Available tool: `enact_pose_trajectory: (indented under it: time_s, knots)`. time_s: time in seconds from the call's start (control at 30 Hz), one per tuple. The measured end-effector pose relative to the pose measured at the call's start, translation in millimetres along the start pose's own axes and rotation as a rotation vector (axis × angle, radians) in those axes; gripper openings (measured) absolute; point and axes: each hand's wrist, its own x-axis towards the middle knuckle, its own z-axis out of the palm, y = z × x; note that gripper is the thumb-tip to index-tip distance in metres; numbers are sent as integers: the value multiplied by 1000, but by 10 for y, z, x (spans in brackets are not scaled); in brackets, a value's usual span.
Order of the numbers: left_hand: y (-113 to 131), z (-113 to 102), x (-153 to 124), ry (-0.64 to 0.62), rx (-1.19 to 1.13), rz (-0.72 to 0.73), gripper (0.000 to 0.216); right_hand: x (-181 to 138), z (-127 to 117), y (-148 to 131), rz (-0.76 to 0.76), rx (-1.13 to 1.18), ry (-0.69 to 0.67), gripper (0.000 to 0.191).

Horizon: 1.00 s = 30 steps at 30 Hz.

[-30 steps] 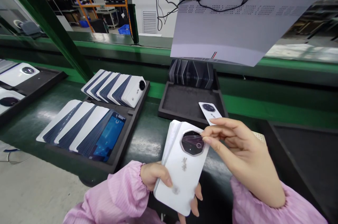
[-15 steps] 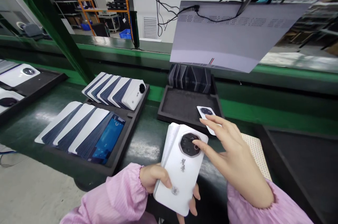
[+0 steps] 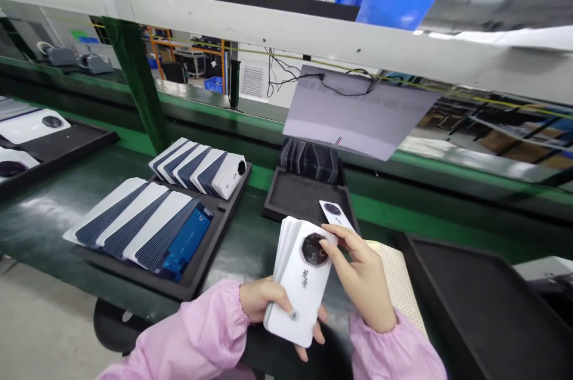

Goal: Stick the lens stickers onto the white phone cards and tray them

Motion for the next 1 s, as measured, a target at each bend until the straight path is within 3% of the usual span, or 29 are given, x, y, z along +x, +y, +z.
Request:
enact_pose_trajectory:
  time_s: [0.17,0.3,0.43,0.5,0.6,0.7,0.8,0.9,1.0]
  knots:
    - [26,102,12,72,57,78,48,-152,26,5,166,178,39,55]
    - [29,138,10,135,118,115,52,-221,61,151,352,437,103,46]
    - [50,109,9,122,141,160,48,-408,-127,443,385,392,541,44]
    - [79,95,-2,109,137,186,50,-552,-224,573,405,341,679,47]
    - [134,81,-37,92,119,232,52,-752,-147,705,441,263,572,46]
    - [170,66,-66,82,108,272,52,-839,174,769,410,145,401,47]
    - [178,56,-71,79,119,285,52,-757,386,729,319,-10,439,56]
    - [169,68,-63,95,136,268,53,-537,268,504,174,-37,448,48]
    - [162,112,-61,131,170,230,55,-251,-7,144,-72,67,231,23]
